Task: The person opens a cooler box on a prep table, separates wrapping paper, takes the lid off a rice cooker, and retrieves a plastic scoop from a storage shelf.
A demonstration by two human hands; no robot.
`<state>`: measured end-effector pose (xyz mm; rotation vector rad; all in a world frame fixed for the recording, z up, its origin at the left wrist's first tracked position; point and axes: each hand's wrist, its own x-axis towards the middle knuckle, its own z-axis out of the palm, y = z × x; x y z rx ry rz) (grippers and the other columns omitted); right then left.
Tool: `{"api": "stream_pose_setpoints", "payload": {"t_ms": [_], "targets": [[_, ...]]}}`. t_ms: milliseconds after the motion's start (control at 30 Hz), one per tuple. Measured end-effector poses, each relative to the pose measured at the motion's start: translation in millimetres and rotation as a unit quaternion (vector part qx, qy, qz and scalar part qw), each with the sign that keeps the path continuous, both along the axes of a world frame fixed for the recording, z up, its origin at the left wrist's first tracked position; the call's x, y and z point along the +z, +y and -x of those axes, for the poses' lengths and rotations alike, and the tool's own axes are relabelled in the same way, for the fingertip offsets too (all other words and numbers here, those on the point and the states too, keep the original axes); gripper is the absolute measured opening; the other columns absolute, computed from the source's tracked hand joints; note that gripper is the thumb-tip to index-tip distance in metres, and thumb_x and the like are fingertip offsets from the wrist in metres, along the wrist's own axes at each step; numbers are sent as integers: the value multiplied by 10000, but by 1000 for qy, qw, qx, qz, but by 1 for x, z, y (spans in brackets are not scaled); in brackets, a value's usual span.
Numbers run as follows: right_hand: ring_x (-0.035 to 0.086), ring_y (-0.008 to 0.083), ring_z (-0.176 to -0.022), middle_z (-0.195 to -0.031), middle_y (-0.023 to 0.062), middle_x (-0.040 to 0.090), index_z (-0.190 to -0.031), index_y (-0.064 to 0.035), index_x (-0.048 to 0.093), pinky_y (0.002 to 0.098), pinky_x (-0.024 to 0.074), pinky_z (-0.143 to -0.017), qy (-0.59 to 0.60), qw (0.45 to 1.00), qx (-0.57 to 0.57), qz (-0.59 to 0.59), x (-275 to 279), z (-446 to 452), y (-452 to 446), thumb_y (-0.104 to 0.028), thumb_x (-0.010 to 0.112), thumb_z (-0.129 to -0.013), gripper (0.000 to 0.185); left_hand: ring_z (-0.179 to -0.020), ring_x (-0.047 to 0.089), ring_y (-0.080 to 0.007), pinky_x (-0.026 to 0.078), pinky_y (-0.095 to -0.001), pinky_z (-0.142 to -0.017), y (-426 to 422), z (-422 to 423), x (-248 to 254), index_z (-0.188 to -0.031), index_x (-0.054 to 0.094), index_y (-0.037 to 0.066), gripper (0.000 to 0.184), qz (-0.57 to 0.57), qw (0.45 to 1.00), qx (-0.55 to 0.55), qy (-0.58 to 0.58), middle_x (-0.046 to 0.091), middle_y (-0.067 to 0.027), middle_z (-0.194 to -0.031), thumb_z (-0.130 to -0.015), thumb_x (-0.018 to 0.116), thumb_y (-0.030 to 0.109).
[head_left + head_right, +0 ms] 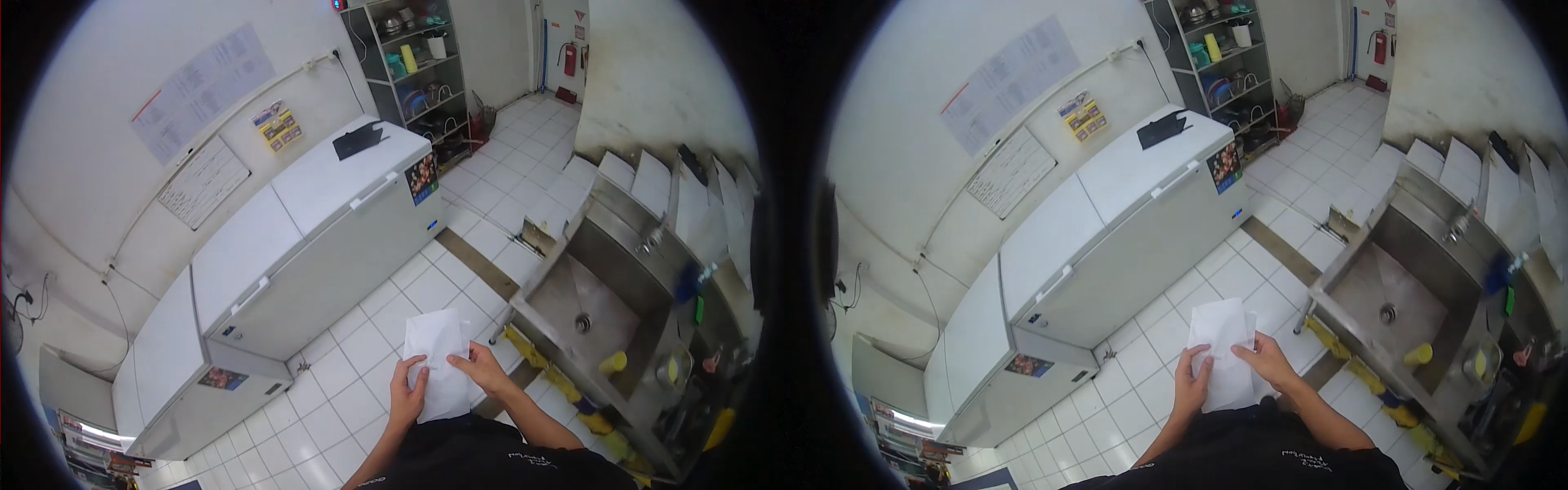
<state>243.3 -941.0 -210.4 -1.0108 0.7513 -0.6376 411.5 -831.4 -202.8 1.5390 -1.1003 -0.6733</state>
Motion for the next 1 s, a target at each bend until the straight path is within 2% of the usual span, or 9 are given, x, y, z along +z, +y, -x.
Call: {"api": "stream_pose_setpoints", "payload": {"t_ms": [133,200,333,400,533,700,767,833,1000], "targets": [[636,123,-1011,-1022,27,690,-1131,-25,670,289,533,-872,7,998,20,64,-71,-34,-138,-186,688,-977,223,-1005,585,-222,445,-311,-909,-123,-54,-23,-1252,638,19,284,32,999,17,-16,604,-116,-1048,-971,632,60],[628,132,-997,-1027,27,667,-1112,-59,668,295,535,-841,0,998,-44,-45,-83,-34,-210,-200,689,-974,198,-1010,588,-234,445,-310,-908,-193,-84,-27,-1304,615,27,341,25,998,50,-10,591,-121,-1070,-963,624,47],[640,164,-913,-965,63,651,-1113,-44,636,360,578,-754,244,947,-206,-33,-190,17,-341,-225,650,-978,227,-991,586,-253,455,-323,-888,-346,-140,-27,-1375,575,55,435,57,998,13,-9,575,-139,-1103,-945,631,43],[662,196,-813,-883,74,637,-1096,-14,622,382,597,-715,251,932,-248,-83,-231,47,-384,-205,627,-978,225,-1103,571,-251,482,-337,-892,-429,-169,-20,-1457,508,87,538,9,998,-56,-21,563,-139,-1231,-937,640,60],[671,231,-739,-833,100,635,-1052,-2,604,405,596,-683,185,895,-378,-149,-212,56,-411,-190,599,-988,199,-1043,580,-308,499,-349,-807,-583,-197,3,-1513,452,106,620,-11,981,-157,-114,544,-172,-1231,-928,657,99],[691,256,-739,-862,134,665,-1092,9,577,404,605,-662,113,857,-461,-200,-245,72,-467,-217,588,-990,248,-1068,577,-374,498,-398,-886,-759,-210,-16,-1567,349,96,709,-27,949,-254,-185,514,-227,-1282,-925,648,126],[695,262,-730,-866,137,670,-1104,11,571,402,607,-643,110,844,-476,-223,-255,90,-530,-230,587,-989,268,-1064,573,-417,490,-442,-932,-826,-209,-39,-1587,301,90,749,7,940,-260,-222,495,-257,-1300,-923,643,145],[693,239,-697,-850,157,678,-1110,56,592,364,599,-618,186,838,-445,-256,-246,105,-596,-208,586,-979,295,-1199,530,-468,469,-467,-1003,-877,-208,-59,-1604,232,73,802,-49,932,-248,-262,471,-282,-1346,-923,644,168],[686,213,-739,-841,122,668,-1115,49,601,351,607,-647,176,902,-381,-100,-260,122,-868,-220,591,-985,299,-1257,499,-492,446,-479,-1045,-981,-174,-105,-1607,207,59,845,-122,941,-198,-244,441,-299,-1405,-909,666,188]]}}
